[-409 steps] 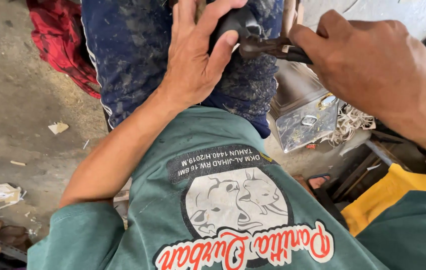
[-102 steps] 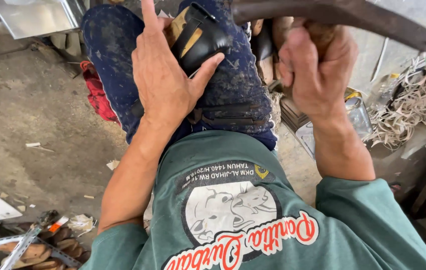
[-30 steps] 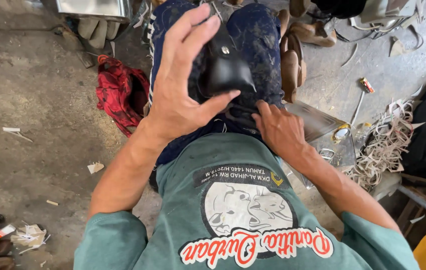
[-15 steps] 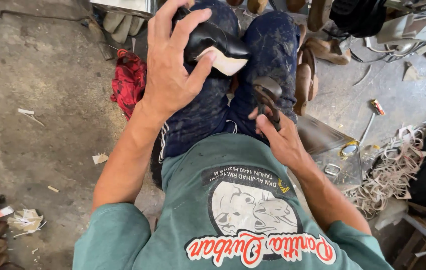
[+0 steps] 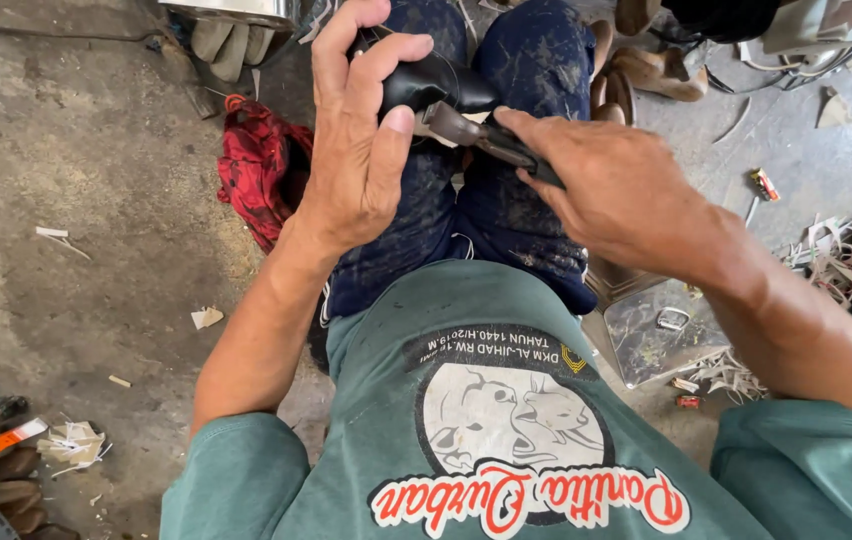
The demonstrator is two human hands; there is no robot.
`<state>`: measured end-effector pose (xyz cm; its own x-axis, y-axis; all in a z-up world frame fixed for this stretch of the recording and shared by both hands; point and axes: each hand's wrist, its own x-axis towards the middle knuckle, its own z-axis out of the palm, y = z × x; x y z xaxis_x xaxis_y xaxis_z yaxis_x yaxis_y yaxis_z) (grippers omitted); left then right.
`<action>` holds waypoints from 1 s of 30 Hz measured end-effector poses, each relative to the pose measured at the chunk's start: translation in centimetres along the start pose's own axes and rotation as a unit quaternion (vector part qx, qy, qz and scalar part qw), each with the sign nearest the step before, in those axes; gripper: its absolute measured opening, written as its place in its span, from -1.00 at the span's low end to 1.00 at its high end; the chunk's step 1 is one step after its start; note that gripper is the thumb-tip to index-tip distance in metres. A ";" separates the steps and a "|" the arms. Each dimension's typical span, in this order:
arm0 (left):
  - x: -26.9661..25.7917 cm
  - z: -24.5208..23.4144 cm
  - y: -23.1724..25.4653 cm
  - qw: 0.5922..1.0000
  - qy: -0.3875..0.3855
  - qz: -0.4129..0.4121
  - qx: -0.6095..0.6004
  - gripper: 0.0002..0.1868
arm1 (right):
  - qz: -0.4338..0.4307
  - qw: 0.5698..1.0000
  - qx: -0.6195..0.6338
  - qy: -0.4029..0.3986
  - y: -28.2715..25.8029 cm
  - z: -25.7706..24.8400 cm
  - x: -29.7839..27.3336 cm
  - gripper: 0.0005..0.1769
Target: The person is repairing a black shoe by using a hammer to tap a metal tool against the sole. They repeatedly adjust the shoe's position on their lap and use the hammer to secure the sole to the shoe.
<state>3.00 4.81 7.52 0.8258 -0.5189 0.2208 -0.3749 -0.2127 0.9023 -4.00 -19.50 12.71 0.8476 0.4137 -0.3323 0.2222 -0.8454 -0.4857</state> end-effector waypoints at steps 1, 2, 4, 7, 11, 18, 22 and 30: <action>0.1 0.0 0.2 1.000 -0.004 0.003 0.021 -0.48 | 0.009 0.999 -0.032 -0.020 0.0 -1.1 0.0 -0.36; 0.1 0.1 0.1 1.000 -0.006 0.003 0.019 -0.48 | 0.011 0.999 -0.031 -0.020 -0.1 -1.9 -0.3 -0.36; 0.2 0.4 -0.1 0.999 -0.011 0.024 0.040 -0.51 | 0.005 0.979 -0.203 -0.033 -0.2 -3.4 -0.8 -0.41; 0.1 0.7 -0.7 0.998 -0.015 0.029 0.048 -0.53 | -0.027 0.894 -0.447 -0.008 -1.0 -4.0 -2.0 -0.67; 0.4 0.1 -1.2 0.998 -0.031 0.032 0.038 -0.56 | -0.052 0.894 -0.446 0.002 -2.3 -2.6 -2.0 -0.87; 1.1 -1.5 -2.3 1.000 -0.001 0.017 -0.017 -0.49 | 0.052 0.994 -0.048 -0.083 -0.7 -0.5 0.3 -0.63; 1.1 -1.1 -2.2 1.000 -0.001 0.021 -0.017 -0.51 | 0.013 0.998 -0.047 -0.051 -0.3 0.3 0.4 -0.63; 0.5 -0.3 -1.6 0.999 -0.017 0.023 0.026 -0.52 | -0.040 0.980 -0.187 -0.049 -0.3 -4.0 1.1 -0.43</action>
<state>4.14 5.14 6.34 0.7924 -0.5569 0.2490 -0.4350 -0.2296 0.8706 -1.16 -20.16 15.70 0.7745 0.4979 -0.3902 0.4620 -0.8665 -0.1887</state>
